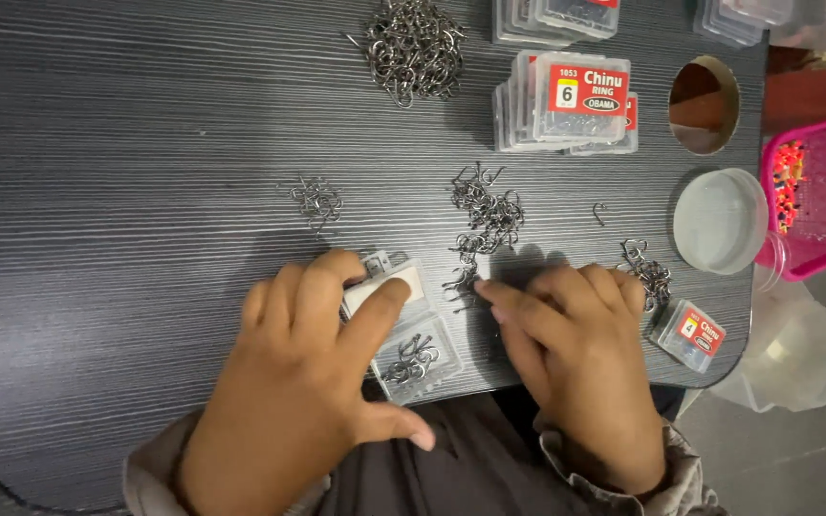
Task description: The person sorts small metal fishing hooks from a pile on a table into a small, clear plastic container. They use their hands to pick up the hooks and place them into the container, occasionally adjusting the pile of hooks on the table.
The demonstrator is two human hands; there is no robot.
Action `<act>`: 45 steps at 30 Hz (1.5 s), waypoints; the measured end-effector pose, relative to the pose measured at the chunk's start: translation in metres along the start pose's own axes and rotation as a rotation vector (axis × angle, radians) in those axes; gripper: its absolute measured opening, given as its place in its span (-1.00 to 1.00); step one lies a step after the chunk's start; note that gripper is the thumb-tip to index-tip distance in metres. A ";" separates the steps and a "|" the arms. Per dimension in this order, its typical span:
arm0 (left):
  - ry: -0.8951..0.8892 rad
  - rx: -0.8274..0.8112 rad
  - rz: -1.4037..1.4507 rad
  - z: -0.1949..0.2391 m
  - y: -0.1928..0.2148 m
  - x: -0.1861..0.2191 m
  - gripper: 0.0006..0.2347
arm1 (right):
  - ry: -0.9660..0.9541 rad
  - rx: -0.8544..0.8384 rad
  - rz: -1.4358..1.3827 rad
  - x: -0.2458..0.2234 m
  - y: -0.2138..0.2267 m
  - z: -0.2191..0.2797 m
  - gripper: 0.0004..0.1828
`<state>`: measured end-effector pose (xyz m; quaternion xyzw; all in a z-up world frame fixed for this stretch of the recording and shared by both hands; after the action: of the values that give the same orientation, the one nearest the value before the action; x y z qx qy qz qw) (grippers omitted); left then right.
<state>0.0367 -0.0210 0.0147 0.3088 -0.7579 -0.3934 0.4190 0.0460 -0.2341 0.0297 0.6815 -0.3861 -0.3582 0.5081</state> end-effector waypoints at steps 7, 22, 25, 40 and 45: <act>-0.036 0.143 0.087 -0.013 -0.010 0.023 -0.22 | 0.006 0.064 0.002 -0.001 -0.009 -0.002 -0.78; -0.009 0.103 0.065 -0.011 -0.010 0.019 -0.25 | -0.020 0.032 -0.048 0.011 -0.009 -0.001 -0.72; -0.015 0.077 0.039 -0.010 -0.010 0.019 -0.22 | -0.125 0.059 -0.058 0.018 -0.001 0.003 -0.85; 0.038 0.138 0.072 -0.012 -0.004 0.015 -0.22 | -0.115 -0.007 -0.084 0.013 -0.004 0.003 -0.77; 0.080 0.152 -0.009 -0.011 0.003 0.010 -0.22 | -0.028 0.030 -0.055 0.009 -0.010 0.002 -0.91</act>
<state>0.0412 -0.0307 0.0247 0.3583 -0.7669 -0.3241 0.4225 0.0497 -0.2407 0.0188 0.6945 -0.3797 -0.3756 0.4821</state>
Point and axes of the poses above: each hand's wrist, its own z-axis away from the middle knuckle, its own y-axis out of the back of the hand, x = y × z, the point moved 4 cm from there along -z, towards the middle knuckle, and after that the axes turned 8 degrees about x, right-handed, at the moved point
